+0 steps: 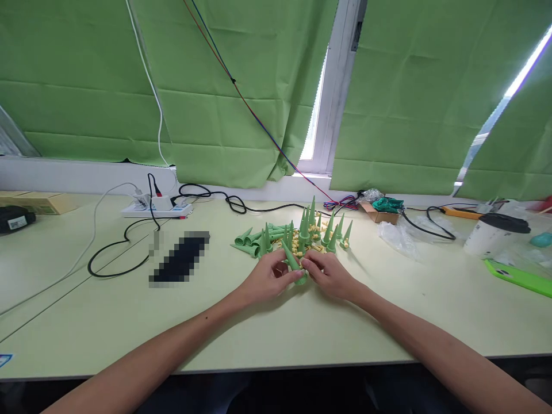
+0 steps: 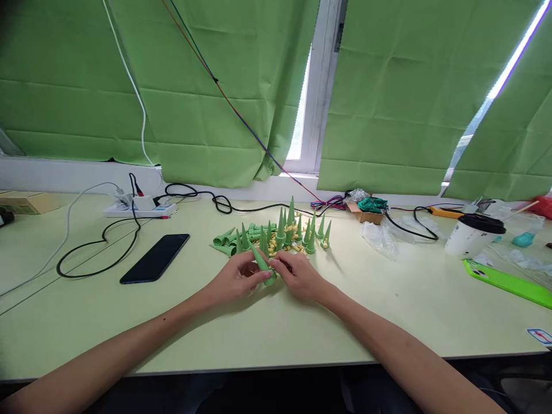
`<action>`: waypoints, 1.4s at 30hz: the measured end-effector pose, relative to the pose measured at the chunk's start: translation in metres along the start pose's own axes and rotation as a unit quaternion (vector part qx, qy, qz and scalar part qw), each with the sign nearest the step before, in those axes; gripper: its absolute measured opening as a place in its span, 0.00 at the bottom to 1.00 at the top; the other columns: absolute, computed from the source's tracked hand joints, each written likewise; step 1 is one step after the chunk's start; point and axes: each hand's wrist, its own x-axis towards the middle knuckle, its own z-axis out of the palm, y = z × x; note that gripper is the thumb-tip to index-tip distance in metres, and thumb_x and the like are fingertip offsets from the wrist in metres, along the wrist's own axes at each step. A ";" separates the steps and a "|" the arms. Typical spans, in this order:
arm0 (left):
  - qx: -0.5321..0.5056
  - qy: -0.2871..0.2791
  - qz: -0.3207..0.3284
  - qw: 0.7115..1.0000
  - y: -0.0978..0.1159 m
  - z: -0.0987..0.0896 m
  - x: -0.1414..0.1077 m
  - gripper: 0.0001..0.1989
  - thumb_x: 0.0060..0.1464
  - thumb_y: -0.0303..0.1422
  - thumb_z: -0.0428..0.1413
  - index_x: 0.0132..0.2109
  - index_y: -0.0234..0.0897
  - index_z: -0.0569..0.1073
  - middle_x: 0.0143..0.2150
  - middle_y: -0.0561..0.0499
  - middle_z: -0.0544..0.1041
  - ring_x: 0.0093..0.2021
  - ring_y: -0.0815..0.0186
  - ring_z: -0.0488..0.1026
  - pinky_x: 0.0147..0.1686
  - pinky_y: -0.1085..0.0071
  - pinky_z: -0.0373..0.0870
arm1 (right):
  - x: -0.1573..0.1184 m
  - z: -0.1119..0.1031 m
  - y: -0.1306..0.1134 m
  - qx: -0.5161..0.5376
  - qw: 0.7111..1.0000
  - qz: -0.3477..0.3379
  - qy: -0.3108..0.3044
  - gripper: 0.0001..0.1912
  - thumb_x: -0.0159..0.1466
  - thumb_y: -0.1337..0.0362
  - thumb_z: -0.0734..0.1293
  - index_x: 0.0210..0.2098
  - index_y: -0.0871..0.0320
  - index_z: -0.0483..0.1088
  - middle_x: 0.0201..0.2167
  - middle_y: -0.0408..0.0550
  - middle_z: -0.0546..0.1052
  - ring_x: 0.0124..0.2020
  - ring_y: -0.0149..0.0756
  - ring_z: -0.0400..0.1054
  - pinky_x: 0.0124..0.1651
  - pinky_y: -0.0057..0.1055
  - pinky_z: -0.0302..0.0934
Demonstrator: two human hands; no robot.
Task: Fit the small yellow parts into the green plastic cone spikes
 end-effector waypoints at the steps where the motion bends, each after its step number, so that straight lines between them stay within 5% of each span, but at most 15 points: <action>1: 0.013 0.002 0.008 1.000 -0.002 0.000 0.000 0.16 0.55 0.44 0.60 0.40 0.35 0.74 0.25 0.55 0.67 0.24 0.70 0.65 0.23 0.74 0.61 | 0.000 0.000 0.000 -0.002 1.000 -0.001 -0.001 0.19 0.72 0.58 0.56 0.25 0.55 0.55 0.18 0.37 0.58 0.21 0.28 0.50 0.27 0.29 0.46; 18: 0.139 0.000 0.154 0.978 -0.005 -0.001 -0.001 0.09 0.61 0.37 0.56 0.38 0.35 0.74 0.36 0.50 0.68 0.29 0.71 0.65 0.26 0.75 0.63 | 0.000 0.001 0.004 -0.024 0.999 -0.014 -0.020 0.21 0.72 0.59 0.56 0.23 0.56 0.50 0.18 0.36 0.51 0.21 0.28 0.44 0.27 0.29 0.43; 24: 0.154 0.015 0.214 0.965 -0.011 -0.001 0.000 0.05 0.61 0.33 0.57 0.38 0.36 0.73 0.38 0.50 0.69 0.31 0.71 0.67 0.27 0.75 0.63 | 0.000 0.002 0.003 -0.008 1.000 -0.009 -0.029 0.22 0.73 0.57 0.55 0.23 0.56 0.52 0.17 0.37 0.56 0.20 0.27 0.48 0.27 0.28 0.45; 42: 0.191 -0.014 0.251 0.949 -0.010 0.001 -0.004 0.08 0.63 0.31 0.54 0.49 0.39 0.73 0.44 0.50 0.69 0.22 0.79 0.58 0.25 0.76 0.62 | -0.001 0.003 -0.007 0.107 0.990 0.066 -0.059 0.29 0.72 0.51 0.53 0.16 0.55 0.52 0.09 0.38 0.59 0.14 0.26 0.51 0.21 0.27 0.48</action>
